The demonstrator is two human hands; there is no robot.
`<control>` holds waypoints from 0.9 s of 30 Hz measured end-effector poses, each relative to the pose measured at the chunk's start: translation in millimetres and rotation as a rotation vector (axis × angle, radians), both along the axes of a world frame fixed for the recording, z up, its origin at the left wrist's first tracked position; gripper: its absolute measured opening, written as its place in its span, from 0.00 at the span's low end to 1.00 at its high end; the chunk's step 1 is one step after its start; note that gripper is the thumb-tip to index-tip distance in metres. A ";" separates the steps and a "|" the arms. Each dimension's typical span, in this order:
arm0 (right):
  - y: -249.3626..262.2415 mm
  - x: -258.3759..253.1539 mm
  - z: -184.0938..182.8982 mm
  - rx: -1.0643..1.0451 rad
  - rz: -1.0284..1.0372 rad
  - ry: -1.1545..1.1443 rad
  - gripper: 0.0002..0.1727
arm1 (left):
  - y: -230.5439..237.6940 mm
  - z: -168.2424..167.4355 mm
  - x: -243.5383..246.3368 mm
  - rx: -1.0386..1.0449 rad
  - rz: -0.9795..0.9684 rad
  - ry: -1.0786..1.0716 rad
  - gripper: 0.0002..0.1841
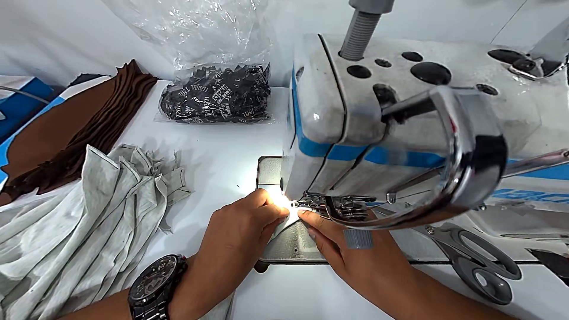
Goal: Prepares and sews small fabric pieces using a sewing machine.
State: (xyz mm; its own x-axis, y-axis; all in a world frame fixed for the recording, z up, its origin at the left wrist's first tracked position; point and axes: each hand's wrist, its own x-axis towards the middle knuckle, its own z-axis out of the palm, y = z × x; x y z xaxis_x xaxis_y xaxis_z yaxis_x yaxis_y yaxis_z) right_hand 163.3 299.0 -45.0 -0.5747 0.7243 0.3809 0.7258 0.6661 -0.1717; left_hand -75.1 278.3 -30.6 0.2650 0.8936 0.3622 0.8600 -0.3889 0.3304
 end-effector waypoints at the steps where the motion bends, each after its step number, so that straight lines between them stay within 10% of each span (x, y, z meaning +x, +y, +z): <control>1: 0.5 0.2 -0.4 -0.002 -0.007 -0.006 0.18 | 1.1 0.1 -0.2 -0.003 -0.001 -0.001 0.09; 20: 15.1 1.9 5.6 -0.059 -0.027 -0.008 0.15 | 16.2 4.1 0.6 0.087 0.049 -0.024 0.06; 27: -30.1 127.6 40.4 0.034 -0.346 0.049 0.20 | 18.3 21.1 13.8 -0.114 0.165 -0.030 0.08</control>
